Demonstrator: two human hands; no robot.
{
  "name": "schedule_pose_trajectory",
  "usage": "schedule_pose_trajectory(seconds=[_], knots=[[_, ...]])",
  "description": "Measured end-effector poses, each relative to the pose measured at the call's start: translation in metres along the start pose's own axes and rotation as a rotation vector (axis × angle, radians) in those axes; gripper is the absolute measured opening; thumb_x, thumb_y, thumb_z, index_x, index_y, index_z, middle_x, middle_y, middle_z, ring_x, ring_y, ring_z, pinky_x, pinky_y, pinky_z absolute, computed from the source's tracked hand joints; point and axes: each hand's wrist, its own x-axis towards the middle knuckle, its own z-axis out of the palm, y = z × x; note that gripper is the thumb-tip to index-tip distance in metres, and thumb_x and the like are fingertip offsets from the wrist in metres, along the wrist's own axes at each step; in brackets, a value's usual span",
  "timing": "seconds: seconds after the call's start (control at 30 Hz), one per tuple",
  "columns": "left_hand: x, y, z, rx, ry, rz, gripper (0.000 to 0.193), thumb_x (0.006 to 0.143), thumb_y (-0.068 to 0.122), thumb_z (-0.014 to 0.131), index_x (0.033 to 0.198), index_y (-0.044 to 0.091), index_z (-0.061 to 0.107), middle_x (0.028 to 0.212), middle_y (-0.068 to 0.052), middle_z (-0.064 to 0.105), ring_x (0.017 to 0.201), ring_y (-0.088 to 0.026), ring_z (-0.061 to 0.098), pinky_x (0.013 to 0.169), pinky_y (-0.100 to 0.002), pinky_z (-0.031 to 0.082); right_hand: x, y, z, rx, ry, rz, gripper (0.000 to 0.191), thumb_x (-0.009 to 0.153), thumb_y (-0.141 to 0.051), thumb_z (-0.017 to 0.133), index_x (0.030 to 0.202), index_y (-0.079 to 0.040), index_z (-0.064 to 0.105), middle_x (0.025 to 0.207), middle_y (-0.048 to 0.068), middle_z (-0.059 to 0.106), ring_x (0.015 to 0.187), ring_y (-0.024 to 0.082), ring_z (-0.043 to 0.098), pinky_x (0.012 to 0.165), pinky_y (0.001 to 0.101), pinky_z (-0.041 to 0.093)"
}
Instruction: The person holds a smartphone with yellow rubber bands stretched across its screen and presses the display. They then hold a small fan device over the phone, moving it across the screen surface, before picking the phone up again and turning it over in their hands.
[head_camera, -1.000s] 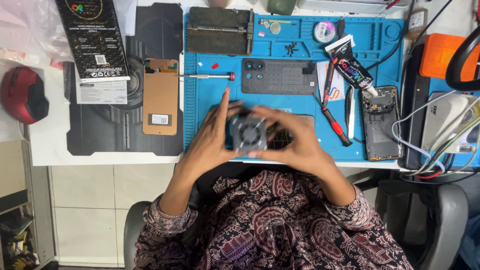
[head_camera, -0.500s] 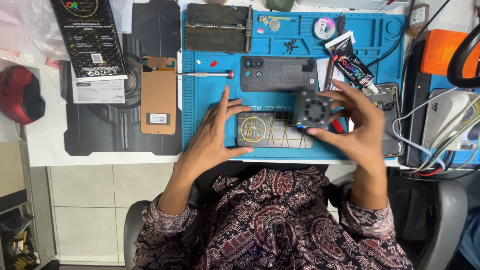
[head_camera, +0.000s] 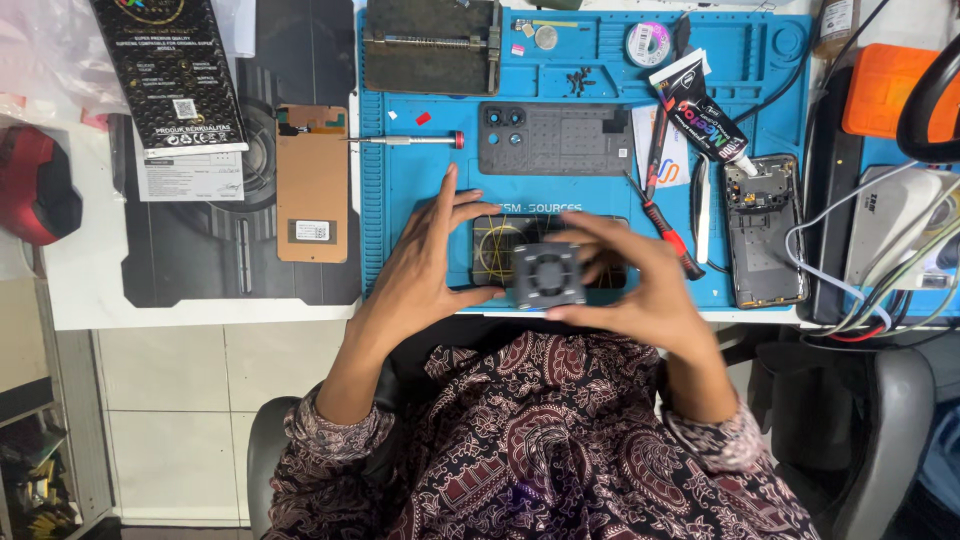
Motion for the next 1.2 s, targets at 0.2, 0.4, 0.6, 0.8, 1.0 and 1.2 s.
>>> schedule_pose_trajectory(seconds=[0.2,0.4,0.6,0.8,1.0,1.2], knots=[[-0.002,-0.003,0.002,-0.015,-0.009,-0.056,0.141,0.069,0.035,0.096,0.162,0.004,-0.006,0.147,-0.021,0.057,0.141,-0.034,0.05,0.121,-0.048,0.036,0.032,-0.006,0.023,-0.003,-0.014,-0.115,0.096,0.069,-0.019,0.097,0.151,-0.005,0.05,0.129,0.011,0.073,0.1,0.014,0.073,0.08,0.027,0.063],[-0.004,-0.006,0.004,-0.001,-0.023,-0.089,0.141,0.071,0.038,0.095,0.162,0.004,-0.006,0.142,-0.022,0.06,0.141,-0.039,0.047,0.12,-0.05,0.037,0.044,-0.003,0.012,-0.031,0.159,-0.112,0.095,0.073,-0.018,0.097,0.153,-0.005,0.048,0.134,0.014,0.07,0.117,0.019,0.072,0.081,0.0279,0.063],[-0.005,-0.008,0.004,-0.007,-0.024,-0.092,0.145,0.063,0.036,0.096,0.162,0.007,-0.006,0.146,-0.021,0.056,0.142,-0.04,0.045,0.121,-0.052,0.035,0.038,-0.01,0.031,0.023,0.001,-0.119,0.096,0.07,-0.022,0.097,0.152,-0.006,0.049,0.132,0.013,0.071,0.101,0.016,0.073,0.079,0.0268,0.063],[-0.007,-0.003,0.002,-0.033,-0.052,-0.167,0.141,0.066,0.035,0.096,0.163,0.009,-0.004,0.151,-0.022,0.051,0.139,-0.037,0.05,0.119,-0.048,0.039,0.038,-0.008,0.027,-0.023,-0.018,-0.128,0.096,0.071,-0.023,0.097,0.152,-0.007,0.049,0.134,0.011,0.072,0.104,0.016,0.072,0.08,0.0268,0.061],[-0.003,-0.001,0.0,-0.008,-0.006,-0.032,0.14,0.073,0.035,0.094,0.163,0.004,-0.008,0.144,-0.017,0.06,0.142,-0.036,0.049,0.121,-0.05,0.037,0.045,0.0,0.004,-0.097,0.198,-0.111,0.094,0.074,-0.023,0.098,0.152,-0.007,0.049,0.135,0.013,0.07,0.106,0.015,0.072,0.08,0.0259,0.062],[-0.004,-0.002,0.0,-0.022,-0.031,-0.117,0.142,0.067,0.033,0.097,0.162,0.006,-0.005,0.147,-0.021,0.055,0.14,-0.036,0.049,0.119,-0.048,0.038,0.035,-0.009,0.024,-0.041,0.047,-0.098,0.096,0.071,-0.024,0.098,0.152,-0.006,0.05,0.133,0.012,0.072,0.1,0.015,0.071,0.08,0.0266,0.061]])
